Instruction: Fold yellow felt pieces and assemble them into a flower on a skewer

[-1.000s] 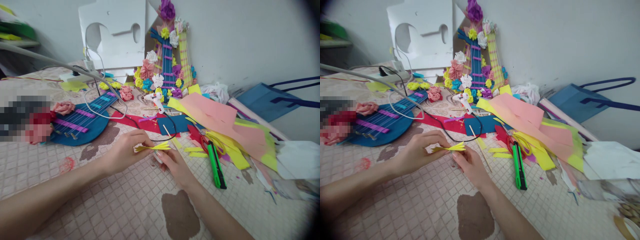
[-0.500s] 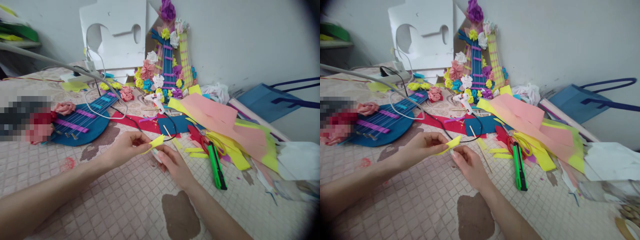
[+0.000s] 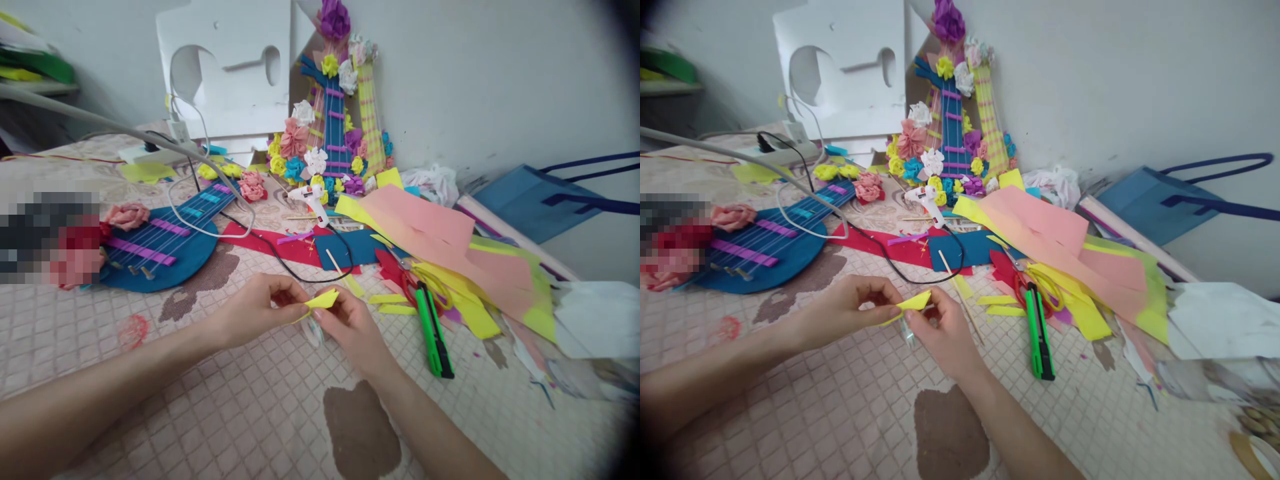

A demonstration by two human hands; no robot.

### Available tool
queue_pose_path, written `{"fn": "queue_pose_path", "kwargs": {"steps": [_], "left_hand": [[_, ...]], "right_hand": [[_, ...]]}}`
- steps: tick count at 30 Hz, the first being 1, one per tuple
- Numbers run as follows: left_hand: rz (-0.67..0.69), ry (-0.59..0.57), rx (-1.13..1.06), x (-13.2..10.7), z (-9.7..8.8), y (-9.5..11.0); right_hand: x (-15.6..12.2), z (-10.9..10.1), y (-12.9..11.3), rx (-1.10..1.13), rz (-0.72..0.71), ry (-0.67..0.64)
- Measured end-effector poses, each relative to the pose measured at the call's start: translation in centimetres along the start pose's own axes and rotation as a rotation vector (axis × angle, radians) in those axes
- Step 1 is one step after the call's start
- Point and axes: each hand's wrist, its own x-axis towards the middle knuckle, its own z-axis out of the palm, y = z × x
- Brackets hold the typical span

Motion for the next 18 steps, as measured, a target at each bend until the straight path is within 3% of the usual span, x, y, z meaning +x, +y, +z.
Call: {"fn": "queue_pose_path", "kwargs": {"steps": [6,13,18], "left_hand": [[0.003,-0.061,-0.091,0.13,-0.03,-0.48],[-0.024,-0.032,-0.056,0.15,0.23,-0.49],[-0.065,-0.059,-0.145,0.17,0.12,-0.94]], "right_hand": [[-0.18,0.28,-0.20,-0.019,-0.004,0.026],[-0.27,0.34,0.16,-0.017,-0.009,0.025],[-0.42,0.40,0.19,0.089,0.001,0.019]]}}
